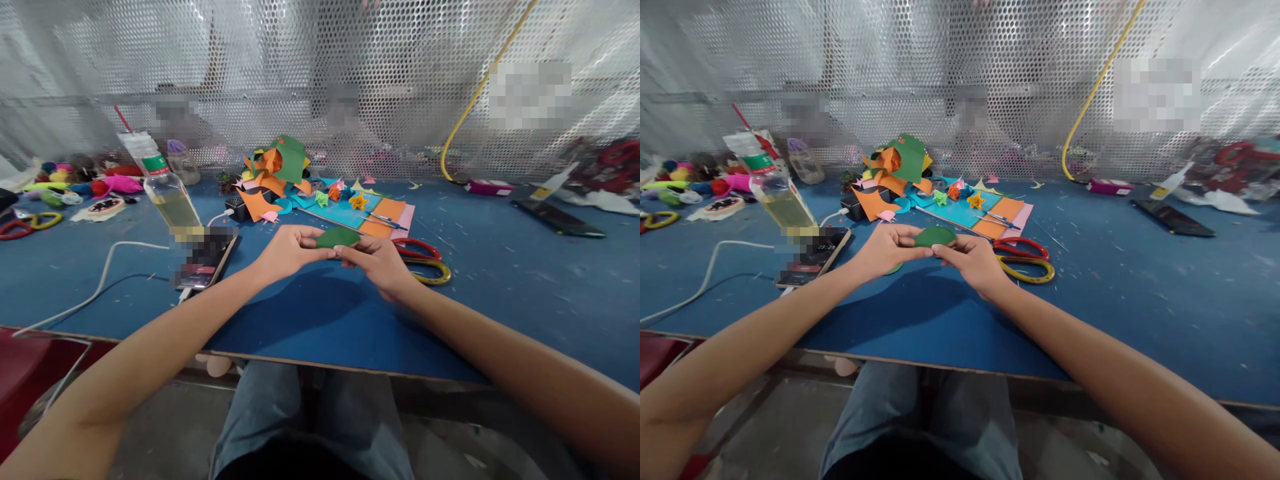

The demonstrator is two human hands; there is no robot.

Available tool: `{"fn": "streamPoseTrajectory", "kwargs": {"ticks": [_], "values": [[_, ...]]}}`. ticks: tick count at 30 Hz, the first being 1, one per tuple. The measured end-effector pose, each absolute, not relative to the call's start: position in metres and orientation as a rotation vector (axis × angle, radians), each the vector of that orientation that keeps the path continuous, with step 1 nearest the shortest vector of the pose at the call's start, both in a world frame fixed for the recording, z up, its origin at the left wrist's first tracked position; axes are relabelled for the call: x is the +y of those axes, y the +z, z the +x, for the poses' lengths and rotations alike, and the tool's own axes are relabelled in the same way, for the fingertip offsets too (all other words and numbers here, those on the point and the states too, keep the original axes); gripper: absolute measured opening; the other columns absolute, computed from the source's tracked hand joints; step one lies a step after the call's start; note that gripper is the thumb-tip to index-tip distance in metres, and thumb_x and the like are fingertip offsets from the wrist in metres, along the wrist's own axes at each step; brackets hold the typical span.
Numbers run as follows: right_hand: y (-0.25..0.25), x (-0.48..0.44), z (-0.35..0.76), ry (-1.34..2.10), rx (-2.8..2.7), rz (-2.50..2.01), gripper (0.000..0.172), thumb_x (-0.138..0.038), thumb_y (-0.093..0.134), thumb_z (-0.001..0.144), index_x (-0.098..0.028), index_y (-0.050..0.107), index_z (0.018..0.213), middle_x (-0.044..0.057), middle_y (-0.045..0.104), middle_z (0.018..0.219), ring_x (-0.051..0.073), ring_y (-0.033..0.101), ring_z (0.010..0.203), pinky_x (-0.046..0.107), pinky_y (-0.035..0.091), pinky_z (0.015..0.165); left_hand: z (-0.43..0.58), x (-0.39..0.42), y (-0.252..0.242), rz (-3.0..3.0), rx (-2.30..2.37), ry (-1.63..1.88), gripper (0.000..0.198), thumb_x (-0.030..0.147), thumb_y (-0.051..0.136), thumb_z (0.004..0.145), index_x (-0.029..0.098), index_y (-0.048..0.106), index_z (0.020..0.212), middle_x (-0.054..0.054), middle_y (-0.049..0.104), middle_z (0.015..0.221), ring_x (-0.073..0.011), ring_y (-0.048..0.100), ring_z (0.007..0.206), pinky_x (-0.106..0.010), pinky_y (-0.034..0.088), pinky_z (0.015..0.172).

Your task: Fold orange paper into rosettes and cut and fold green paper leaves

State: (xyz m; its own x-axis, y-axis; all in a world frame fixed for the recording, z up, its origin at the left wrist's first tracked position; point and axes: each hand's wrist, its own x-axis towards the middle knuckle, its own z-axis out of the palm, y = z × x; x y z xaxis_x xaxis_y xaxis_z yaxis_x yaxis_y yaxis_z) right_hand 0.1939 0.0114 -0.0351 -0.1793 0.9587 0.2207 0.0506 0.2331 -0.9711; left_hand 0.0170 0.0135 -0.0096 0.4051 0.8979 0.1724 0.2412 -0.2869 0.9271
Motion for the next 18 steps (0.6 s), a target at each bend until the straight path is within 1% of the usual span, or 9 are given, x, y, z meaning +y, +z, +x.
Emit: {"fn": "streamPoseTrajectory", "kwargs": {"ticks": [2,3,5,8,9,14,16,18], "values": [[-0.035,0.011,0.193,1.140,-1.474,-1.005,0.018,-0.031,0.074,0.062,-0.017,0.066,0.057,-0.003,0.059,0.050,0.009,0.048,0.049,0.024,0.035,0.051,0.016,0.015,-0.010,1.764,1.018,0.871,0.033,0.030,0.073,0.066,0.011,0.069,0.093,-0.004,0.071,0.068,-0.0094,0.056,0.049,-0.019,0.033,0.041],[-0.034,0.011,0.193,1.149,-1.463,-1.005,0.018,-0.031,0.075,0.061,-0.016,0.066,0.056,-0.003,0.058,0.049,0.009,0.048,0.049,0.024,0.035,0.051,0.016,0.016,-0.010,1.748,1.018,0.862,0.034,0.029,0.073,0.065,0.012,0.069,0.094,-0.004,0.071,0.070,-0.0100,0.057,0.051,-0.019,0.034,0.042],[-0.033,0.012,0.192,1.167,-1.432,-0.995,0.018,-0.030,0.076,0.060,-0.016,0.066,0.054,-0.002,0.058,0.049,0.009,0.047,0.049,0.024,0.035,0.051,0.017,0.016,-0.010,1.690,0.996,0.875,0.033,0.027,0.073,0.066,0.012,0.069,0.095,-0.004,0.072,0.074,-0.0111,0.061,0.057,-0.020,0.040,0.048],[-0.029,0.020,0.197,1.171,-1.326,-0.965,0.018,-0.031,0.074,0.061,-0.017,0.065,0.053,-0.002,0.058,0.051,0.008,0.046,0.049,0.023,0.036,0.051,0.018,0.016,-0.007,1.575,0.957,0.938,0.032,0.021,0.073,0.066,0.013,0.068,0.097,-0.004,0.073,0.079,-0.0110,0.063,0.065,-0.021,0.046,0.061],[-0.028,0.024,0.201,1.161,-1.271,-0.958,0.018,-0.032,0.072,0.062,-0.018,0.065,0.055,-0.003,0.058,0.054,0.007,0.046,0.049,0.022,0.037,0.051,0.018,0.016,-0.006,1.548,0.962,0.959,0.032,0.019,0.073,0.065,0.013,0.068,0.096,-0.004,0.073,0.079,-0.0108,0.063,0.066,-0.021,0.046,0.063],[-0.021,0.039,0.218,1.097,-1.050,-0.950,0.017,-0.038,0.065,0.069,-0.022,0.061,0.066,-0.005,0.058,0.068,0.004,0.046,0.051,0.018,0.039,0.050,0.016,0.017,-0.006,1.490,1.019,1.048,0.027,0.017,0.074,0.064,0.012,0.069,0.089,-0.003,0.072,0.072,-0.0099,0.061,0.060,-0.023,0.046,0.063],[-0.021,0.033,0.213,1.161,-1.095,-0.946,0.020,-0.041,0.066,0.067,-0.022,0.062,0.071,-0.004,0.060,0.073,0.006,0.050,0.054,0.020,0.041,0.052,0.017,0.017,-0.007,1.479,0.979,1.085,0.028,0.019,0.073,0.064,0.012,0.068,0.091,-0.003,0.072,0.077,-0.0105,0.062,0.065,-0.023,0.046,0.068],[-0.023,0.024,0.202,1.274,-1.203,-0.938,0.027,-0.043,0.071,0.062,-0.020,0.064,0.074,-0.001,0.062,0.075,0.010,0.054,0.058,0.024,0.044,0.055,0.018,0.017,-0.008,1.498,0.945,1.081,0.033,0.023,0.073,0.065,0.013,0.067,0.096,-0.003,0.072,0.079,-0.0111,0.062,0.067,-0.023,0.045,0.067]]}}
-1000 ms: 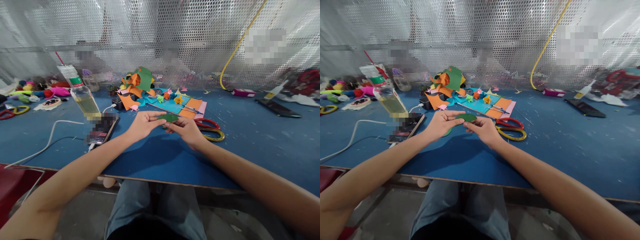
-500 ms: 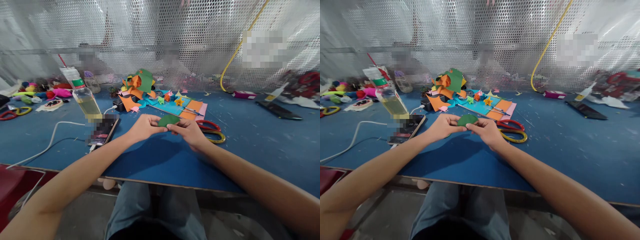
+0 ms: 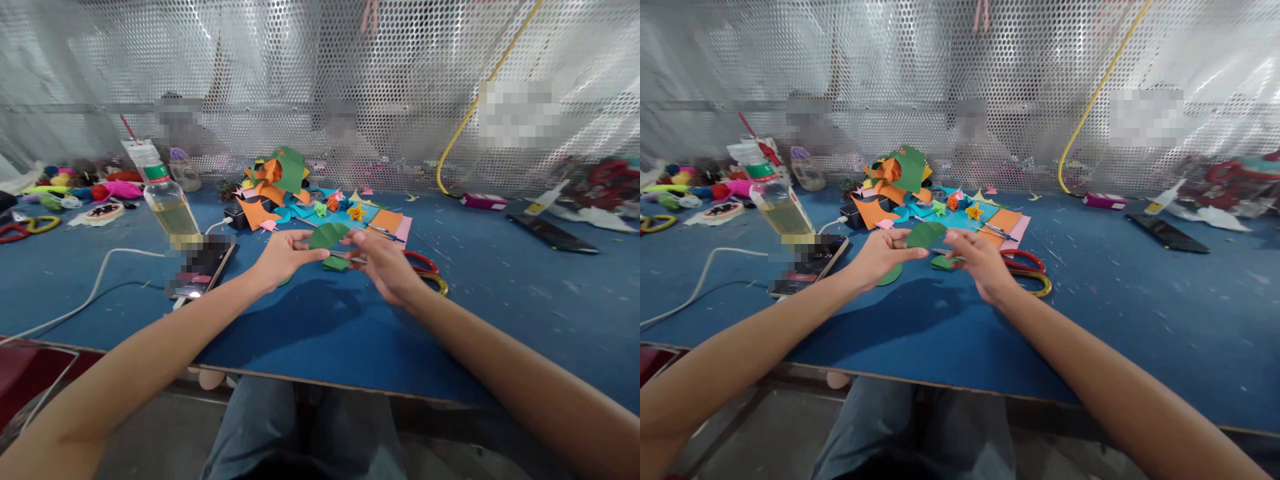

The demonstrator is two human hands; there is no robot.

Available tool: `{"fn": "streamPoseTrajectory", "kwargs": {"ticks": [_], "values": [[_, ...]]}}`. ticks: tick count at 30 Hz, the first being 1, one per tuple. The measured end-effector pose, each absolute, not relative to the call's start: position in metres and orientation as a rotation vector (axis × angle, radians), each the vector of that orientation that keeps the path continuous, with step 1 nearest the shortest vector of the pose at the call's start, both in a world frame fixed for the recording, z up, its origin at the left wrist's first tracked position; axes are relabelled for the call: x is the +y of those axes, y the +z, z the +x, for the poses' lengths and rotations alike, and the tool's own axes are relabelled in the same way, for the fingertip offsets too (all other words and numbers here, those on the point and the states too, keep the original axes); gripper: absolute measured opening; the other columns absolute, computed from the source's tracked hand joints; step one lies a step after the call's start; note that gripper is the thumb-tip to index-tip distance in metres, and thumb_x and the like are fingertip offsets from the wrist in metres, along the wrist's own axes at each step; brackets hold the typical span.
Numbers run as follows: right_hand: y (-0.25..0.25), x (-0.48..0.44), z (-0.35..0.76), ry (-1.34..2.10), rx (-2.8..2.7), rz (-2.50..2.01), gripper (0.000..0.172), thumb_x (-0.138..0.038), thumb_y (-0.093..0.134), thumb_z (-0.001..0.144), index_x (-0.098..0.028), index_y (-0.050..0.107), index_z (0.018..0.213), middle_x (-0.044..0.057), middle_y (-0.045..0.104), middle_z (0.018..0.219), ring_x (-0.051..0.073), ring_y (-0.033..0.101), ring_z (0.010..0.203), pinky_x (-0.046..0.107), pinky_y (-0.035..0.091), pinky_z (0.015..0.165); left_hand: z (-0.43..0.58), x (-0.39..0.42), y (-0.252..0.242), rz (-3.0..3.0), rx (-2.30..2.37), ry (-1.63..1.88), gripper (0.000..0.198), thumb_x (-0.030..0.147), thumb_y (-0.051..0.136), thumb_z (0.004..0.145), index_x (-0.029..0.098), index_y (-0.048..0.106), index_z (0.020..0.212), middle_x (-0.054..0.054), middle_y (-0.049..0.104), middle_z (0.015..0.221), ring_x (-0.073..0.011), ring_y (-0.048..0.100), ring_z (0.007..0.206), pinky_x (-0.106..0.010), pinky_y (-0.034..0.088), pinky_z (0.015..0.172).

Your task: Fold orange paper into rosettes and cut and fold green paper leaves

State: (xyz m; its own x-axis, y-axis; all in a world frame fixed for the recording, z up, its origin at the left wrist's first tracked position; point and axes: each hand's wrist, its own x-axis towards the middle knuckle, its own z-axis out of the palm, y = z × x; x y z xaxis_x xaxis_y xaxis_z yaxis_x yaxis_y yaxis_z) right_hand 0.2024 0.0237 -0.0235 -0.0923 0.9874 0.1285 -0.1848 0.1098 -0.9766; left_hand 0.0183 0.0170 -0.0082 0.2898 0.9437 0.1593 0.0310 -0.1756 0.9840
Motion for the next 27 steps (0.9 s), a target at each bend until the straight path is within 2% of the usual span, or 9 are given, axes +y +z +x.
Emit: {"fn": "streamPoseTrajectory", "kwargs": {"ticks": [2,6,9,12,17,20,23,25,27], "values": [[-0.027,0.016,0.192,1.332,-1.279,-0.935,0.026,-0.040,0.075,0.059,-0.018,0.065,0.068,-0.001,0.060,0.065,0.011,0.054,0.057,0.025,0.044,0.056,0.020,0.016,-0.009,1.540,0.946,1.042,0.037,0.026,0.074,0.065,0.013,0.067,0.099,-0.002,0.070,0.072,-0.0103,0.059,0.061,-0.021,0.042,0.057],[-0.032,0.018,0.190,1.252,-1.230,-0.941,0.024,-0.039,0.072,0.063,-0.018,0.060,0.058,-0.004,0.051,0.054,0.008,0.045,0.052,0.023,0.039,0.055,0.019,0.016,-0.012,1.585,1.008,0.989,0.039,0.029,0.074,0.065,0.014,0.067,0.100,0.001,0.066,0.060,-0.0062,0.044,0.043,-0.021,0.027,0.043],[-0.032,0.025,0.197,1.228,-1.174,-0.948,0.025,-0.041,0.070,0.065,-0.019,0.059,0.061,-0.005,0.051,0.056,0.008,0.046,0.053,0.022,0.039,0.054,0.017,0.016,-0.013,1.583,1.061,0.984,0.037,0.030,0.074,0.064,0.015,0.067,0.097,0.005,0.059,0.049,-0.0036,0.029,0.036,-0.022,0.017,0.039],[-0.032,0.023,0.196,1.315,-1.213,-0.950,0.029,-0.045,0.070,0.064,-0.019,0.063,0.074,-0.002,0.058,0.065,0.011,0.053,0.057,0.024,0.042,0.052,0.018,0.015,-0.013,1.584,1.077,0.984,0.036,0.031,0.074,0.064,0.015,0.066,0.096,0.006,0.054,0.046,-0.0028,0.023,0.036,-0.022,0.014,0.038],[-0.033,0.023,0.194,1.271,-1.221,-0.945,0.032,-0.041,0.075,0.061,-0.018,0.054,0.057,-0.005,0.051,0.052,0.007,0.045,0.049,0.022,0.037,0.050,0.020,0.012,-0.012,1.605,1.075,0.969,0.045,0.030,0.075,0.064,0.013,0.063,0.103,0.004,0.059,0.052,-0.0023,0.027,0.037,-0.021,0.018,0.038],[-0.035,0.034,0.205,1.172,-1.150,-0.943,0.035,-0.046,0.071,0.064,-0.020,0.049,0.057,-0.007,0.047,0.053,0.007,0.042,0.048,0.022,0.036,0.050,0.019,0.013,-0.013,1.571,1.117,1.012,0.053,0.031,0.075,0.063,0.014,0.059,0.111,0.002,0.065,0.058,-0.0033,0.033,0.037,-0.021,0.022,0.039],[-0.037,0.039,0.211,1.192,-1.207,-0.939,0.035,-0.048,0.072,0.062,-0.020,0.051,0.058,-0.006,0.049,0.054,0.007,0.042,0.048,0.023,0.035,0.048,0.018,0.015,-0.014,1.535,1.052,1.092,0.043,0.036,0.071,0.068,0.015,0.061,0.104,-0.002,0.068,0.066,-0.0072,0.049,0.046,-0.021,0.032,0.043],[-0.038,0.036,0.209,1.269,-1.304,-0.923,0.034,-0.047,0.074,0.060,-0.018,0.056,0.059,-0.004,0.053,0.055,0.008,0.045,0.048,0.023,0.036,0.049,0.019,0.015,-0.015,1.515,0.979,1.112,0.035,0.038,0.066,0.073,0.015,0.063,0.099,-0.004,0.070,0.078,-0.0101,0.059,0.061,-0.022,0.042,0.053],[-0.037,0.030,0.204,1.349,-1.389,-0.896,0.032,-0.046,0.075,0.059,-0.017,0.060,0.062,-0.002,0.057,0.058,0.009,0.049,0.050,0.024,0.038,0.050,0.019,0.015,-0.015,1.506,0.937,1.082,0.029,0.039,0.065,0.074,0.016,0.064,0.091,-0.003,0.068,0.079,-0.0103,0.061,0.066,-0.023,0.045,0.061]]}}
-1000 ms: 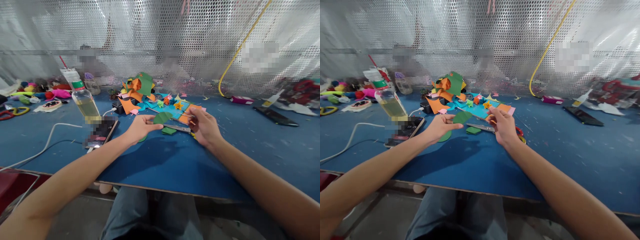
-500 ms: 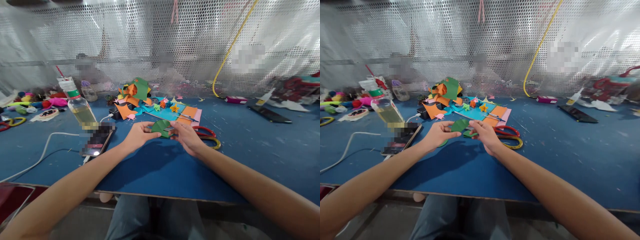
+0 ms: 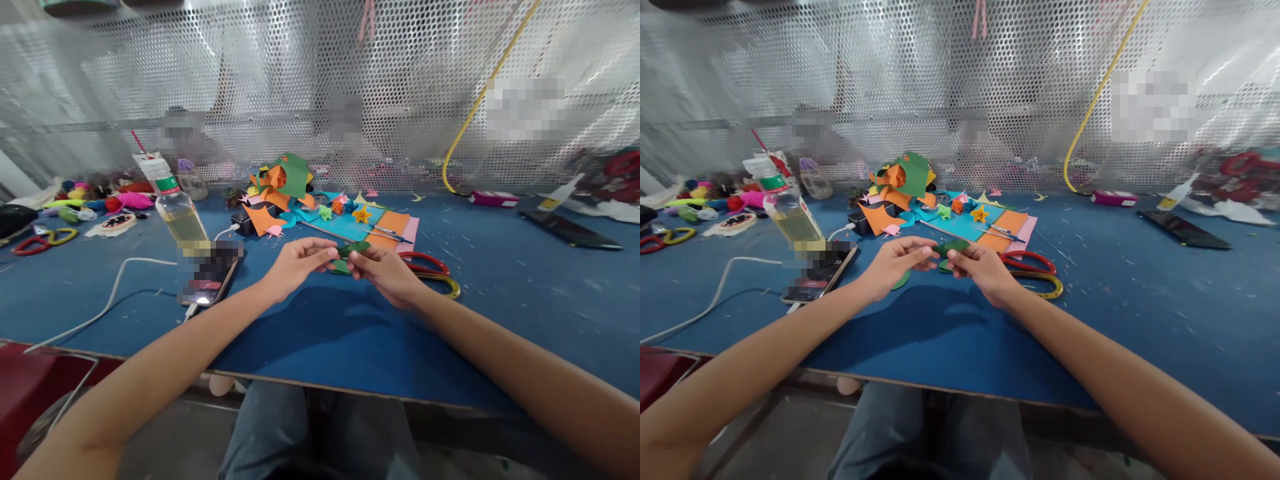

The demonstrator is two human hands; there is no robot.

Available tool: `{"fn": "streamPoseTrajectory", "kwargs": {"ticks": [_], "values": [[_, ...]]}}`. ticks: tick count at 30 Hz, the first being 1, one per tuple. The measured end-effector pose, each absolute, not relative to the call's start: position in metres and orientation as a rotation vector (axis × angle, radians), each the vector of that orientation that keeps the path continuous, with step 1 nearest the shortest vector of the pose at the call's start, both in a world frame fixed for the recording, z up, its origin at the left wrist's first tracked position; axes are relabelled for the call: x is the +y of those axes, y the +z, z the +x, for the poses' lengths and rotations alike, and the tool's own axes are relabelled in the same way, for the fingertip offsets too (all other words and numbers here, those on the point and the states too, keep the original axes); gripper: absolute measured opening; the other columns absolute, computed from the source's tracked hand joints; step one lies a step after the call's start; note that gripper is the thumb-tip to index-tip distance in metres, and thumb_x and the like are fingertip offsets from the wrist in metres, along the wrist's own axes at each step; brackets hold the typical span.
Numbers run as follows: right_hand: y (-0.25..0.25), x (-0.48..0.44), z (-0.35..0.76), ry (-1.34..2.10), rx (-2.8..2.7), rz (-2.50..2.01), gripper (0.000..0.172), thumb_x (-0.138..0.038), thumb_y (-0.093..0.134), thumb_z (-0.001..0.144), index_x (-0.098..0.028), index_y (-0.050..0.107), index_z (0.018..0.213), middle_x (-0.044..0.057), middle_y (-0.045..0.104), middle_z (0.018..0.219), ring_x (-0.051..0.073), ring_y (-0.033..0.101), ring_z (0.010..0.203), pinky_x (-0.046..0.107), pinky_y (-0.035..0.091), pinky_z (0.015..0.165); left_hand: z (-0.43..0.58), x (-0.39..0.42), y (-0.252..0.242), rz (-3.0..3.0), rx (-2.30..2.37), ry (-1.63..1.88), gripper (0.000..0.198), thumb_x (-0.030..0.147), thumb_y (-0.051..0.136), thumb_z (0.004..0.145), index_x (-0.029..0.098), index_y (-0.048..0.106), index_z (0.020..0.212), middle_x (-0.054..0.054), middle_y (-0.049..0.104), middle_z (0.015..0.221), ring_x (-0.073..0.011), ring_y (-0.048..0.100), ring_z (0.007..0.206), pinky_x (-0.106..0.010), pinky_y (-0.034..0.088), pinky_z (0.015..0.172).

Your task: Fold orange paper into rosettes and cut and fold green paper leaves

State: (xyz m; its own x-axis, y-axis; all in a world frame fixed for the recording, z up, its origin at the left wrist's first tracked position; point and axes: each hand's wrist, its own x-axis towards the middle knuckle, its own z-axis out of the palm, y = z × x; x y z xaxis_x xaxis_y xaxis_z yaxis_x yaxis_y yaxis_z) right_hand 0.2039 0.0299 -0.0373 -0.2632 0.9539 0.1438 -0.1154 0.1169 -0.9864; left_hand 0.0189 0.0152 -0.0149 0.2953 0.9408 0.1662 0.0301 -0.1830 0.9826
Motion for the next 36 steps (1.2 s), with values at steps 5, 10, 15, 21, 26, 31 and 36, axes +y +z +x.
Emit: {"fn": "streamPoseTrajectory", "kwargs": {"ticks": [5,10,15,21,26,31,36], "values": [[-0.034,0.020,0.198,1.440,-1.460,-0.839,0.032,-0.048,0.074,0.061,-0.018,0.061,0.064,-0.002,0.059,0.060,0.009,0.051,0.052,0.025,0.042,0.054,0.018,0.014,-0.014,1.546,0.956,1.048,0.026,0.040,0.070,0.067,0.015,0.064,0.070,0.002,0.058,0.059,-0.0063,0.049,0.051,-0.021,0.041,0.053],[-0.036,0.020,0.200,1.528,-1.484,-0.821,0.038,-0.056,0.066,0.067,-0.018,0.062,0.068,0.000,0.060,0.065,0.011,0.055,0.055,0.027,0.046,0.056,0.017,0.014,-0.014,1.577,0.912,0.952,0.032,0.041,0.071,0.065,0.015,0.066,0.084,-0.001,0.062,0.068,-0.0097,0.054,0.062,-0.023,0.047,0.056],[-0.038,0.018,0.199,1.575,-1.500,-0.825,0.041,-0.059,0.058,0.072,-0.019,0.061,0.078,0.002,0.061,0.069,0.013,0.056,0.056,0.029,0.048,0.058,0.017,0.014,-0.017,1.614,0.933,0.889,0.032,0.038,0.072,0.064,0.015,0.066,0.085,-0.002,0.062,0.072,-0.0099,0.055,0.062,-0.024,0.049,0.057],[-0.038,0.017,0.199,1.426,-1.611,-0.877,0.025,-0.042,0.062,0.072,-0.019,0.062,0.083,0.002,0.061,0.074,0.015,0.056,0.061,0.032,0.049,0.060,0.016,0.018,-0.018,1.629,0.986,0.993,0.022,0.036,0.060,0.075,0.014,0.061,0.079,0.001,0.059,0.066,-0.0075,0.054,0.055,-0.022,0.048,0.055],[-0.040,0.021,0.199,1.102,-1.658,-0.971,0.019,-0.038,0.060,0.075,-0.021,0.064,0.083,0.001,0.063,0.077,0.018,0.057,0.073,0.032,0.047,0.070,0.016,0.018,-0.019,1.670,1.042,1.040,0.013,0.027,0.057,0.076,0.015,0.055,0.071,0.003,0.054,0.058,-0.0086,0.055,0.052,-0.022,0.048,0.053],[-0.042,0.019,0.199,0.923,-1.727,-1.010,0.020,-0.037,0.063,0.075,-0.021,0.066,0.087,0.003,0.067,0.081,0.022,0.059,0.077,0.034,0.047,0.071,0.017,0.015,-0.022,1.743,1.050,1.064,0.017,0.029,0.066,0.070,0.015,0.060,0.078,0.001,0.062,0.066,-0.0097,0.056,0.059,-0.021,0.044,0.056],[-0.043,0.015,0.196,0.840,-1.666,-0.955,0.042,-0.035,0.066,0.073,-0.023,0.054,0.111,0.004,0.068,0.090,0.021,0.064,0.083,0.035,0.051,0.074,0.018,0.016,-0.023,1.685,1.043,1.043,0.022,0.032,0.064,0.073,0.015,0.063,0.086,0.000,0.065,0.062,-0.0108,0.058,0.055,-0.023,0.047,0.055]]}}
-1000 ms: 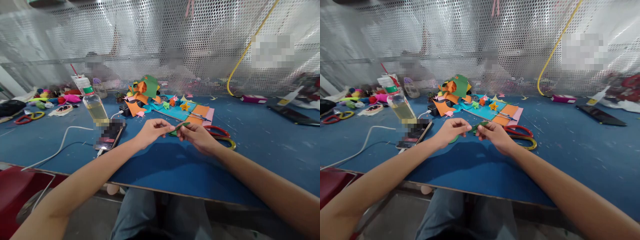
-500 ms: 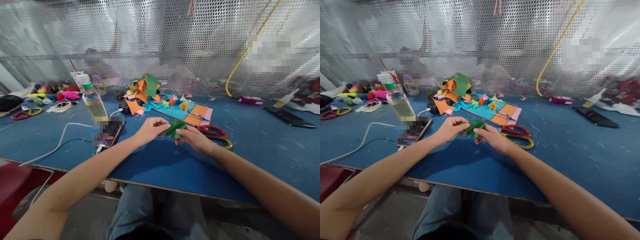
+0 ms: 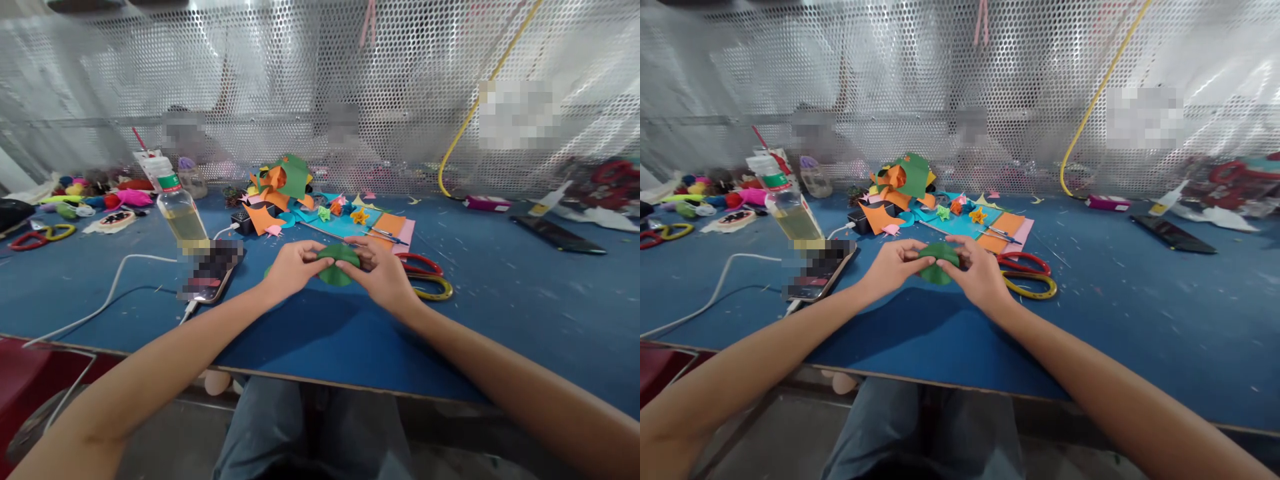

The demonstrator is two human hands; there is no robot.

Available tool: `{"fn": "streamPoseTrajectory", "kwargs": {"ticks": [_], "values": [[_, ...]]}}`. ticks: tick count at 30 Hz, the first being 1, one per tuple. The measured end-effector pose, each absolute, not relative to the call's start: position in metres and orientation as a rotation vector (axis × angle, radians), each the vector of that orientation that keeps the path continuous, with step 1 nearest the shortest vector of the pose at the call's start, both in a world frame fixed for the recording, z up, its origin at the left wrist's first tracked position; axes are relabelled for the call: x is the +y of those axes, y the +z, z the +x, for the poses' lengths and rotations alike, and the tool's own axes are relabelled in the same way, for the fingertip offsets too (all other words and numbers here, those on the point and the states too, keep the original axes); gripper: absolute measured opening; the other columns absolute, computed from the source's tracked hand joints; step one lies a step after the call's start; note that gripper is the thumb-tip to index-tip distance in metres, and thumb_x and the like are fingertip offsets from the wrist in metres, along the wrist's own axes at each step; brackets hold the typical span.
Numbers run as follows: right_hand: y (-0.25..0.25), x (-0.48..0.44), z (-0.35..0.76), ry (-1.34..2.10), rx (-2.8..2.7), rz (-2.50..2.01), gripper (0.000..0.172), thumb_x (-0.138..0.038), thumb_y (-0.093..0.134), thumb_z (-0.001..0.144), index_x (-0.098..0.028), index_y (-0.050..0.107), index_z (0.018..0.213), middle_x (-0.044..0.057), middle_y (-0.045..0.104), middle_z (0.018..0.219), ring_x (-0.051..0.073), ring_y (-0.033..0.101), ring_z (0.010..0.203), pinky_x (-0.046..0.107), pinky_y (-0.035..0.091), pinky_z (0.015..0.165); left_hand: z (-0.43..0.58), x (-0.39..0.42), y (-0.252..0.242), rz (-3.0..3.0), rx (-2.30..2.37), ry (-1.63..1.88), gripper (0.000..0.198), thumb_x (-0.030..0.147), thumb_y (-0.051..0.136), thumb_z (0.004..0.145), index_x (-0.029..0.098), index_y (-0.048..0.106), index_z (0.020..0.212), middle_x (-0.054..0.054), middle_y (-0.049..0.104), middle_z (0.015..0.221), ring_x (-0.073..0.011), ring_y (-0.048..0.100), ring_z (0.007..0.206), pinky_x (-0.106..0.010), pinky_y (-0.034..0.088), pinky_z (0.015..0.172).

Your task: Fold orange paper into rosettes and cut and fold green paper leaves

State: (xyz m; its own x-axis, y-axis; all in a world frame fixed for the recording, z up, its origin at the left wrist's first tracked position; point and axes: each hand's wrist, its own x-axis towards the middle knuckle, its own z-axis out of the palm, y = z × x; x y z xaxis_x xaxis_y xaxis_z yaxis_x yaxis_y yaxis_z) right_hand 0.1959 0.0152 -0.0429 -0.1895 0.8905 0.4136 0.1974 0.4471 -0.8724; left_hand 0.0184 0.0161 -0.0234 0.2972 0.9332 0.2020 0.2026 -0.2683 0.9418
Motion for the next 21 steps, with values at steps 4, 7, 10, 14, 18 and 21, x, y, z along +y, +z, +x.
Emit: {"fn": "streamPoseTrajectory", "kwargs": {"ticks": [4,7,10,14,18,21], "values": [[-0.0394,0.0119,0.1955,0.640,-1.724,-0.958,0.035,-0.031,0.063,0.076,-0.021,0.055,0.108,0.004,0.066,0.083,0.019,0.065,0.078,0.032,0.052,0.071,0.0199,0.0166,-0.0205,1.604,1.054,1.069,0.022,0.033,0.057,0.079,0.014,0.062,0.089,-0.001,0.066,0.065,-0.0104,0.060,0.057,-0.022,0.049,0.056],[-0.0386,0.0093,0.1960,0.370,-1.849,-0.973,0.031,-0.029,0.060,0.079,-0.022,0.057,0.108,0.005,0.068,0.089,0.019,0.065,0.078,0.033,0.052,0.072,0.0208,0.0159,-0.0189,1.576,1.068,1.088,0.023,0.030,0.053,0.081,0.013,0.061,0.094,-0.002,0.066,0.070,-0.0105,0.061,0.060,-0.022,0.050,0.057],[-0.0397,0.0083,0.1965,0.121,-1.928,-0.923,0.027,-0.026,0.059,0.079,-0.023,0.059,0.106,0.005,0.069,0.093,0.019,0.065,0.079,0.033,0.053,0.072,0.0211,0.0155,-0.0194,1.583,1.088,1.104,0.024,0.029,0.053,0.080,0.012,0.062,0.094,-0.003,0.066,0.071,-0.0105,0.060,0.060,-0.022,0.049,0.056],[-0.0403,0.0080,0.1969,0.027,-1.993,-0.890,0.020,-0.022,0.059,0.079,-0.021,0.061,0.099,0.004,0.069,0.087,0.019,0.064,0.078,0.032,0.052,0.073,0.0211,0.0154,-0.0213,1.628,1.108,1.127,0.024,0.028,0.053,0.079,0.012,0.063,0.093,-0.002,0.066,0.068,-0.0101,0.058,0.056,-0.022,0.047,0.054],[-0.0402,0.0083,0.1967,0.056,-1.975,-0.903,0.015,-0.022,0.061,0.078,-0.021,0.061,0.093,0.003,0.068,0.080,0.017,0.064,0.072,0.029,0.052,0.067,0.0204,0.0147,-0.0225,1.709,1.118,1.149,0.025,0.029,0.053,0.079,0.012,0.064,0.095,-0.002,0.065,0.065,-0.0103,0.056,0.052,-0.022,0.043,0.051],[-0.0406,0.0091,0.1964,0.136,-1.905,-0.929,0.019,-0.024,0.061,0.079,-0.020,0.057,0.097,0.002,0.067,0.077,0.016,0.064,0.067,0.027,0.052,0.062,0.0199,0.0128,-0.0223,1.775,1.146,1.190,0.025,0.029,0.054,0.080,0.014,0.062,0.098,0.001,0.061,0.058,-0.0090,0.050,0.047,-0.021,0.038,0.046]]}}
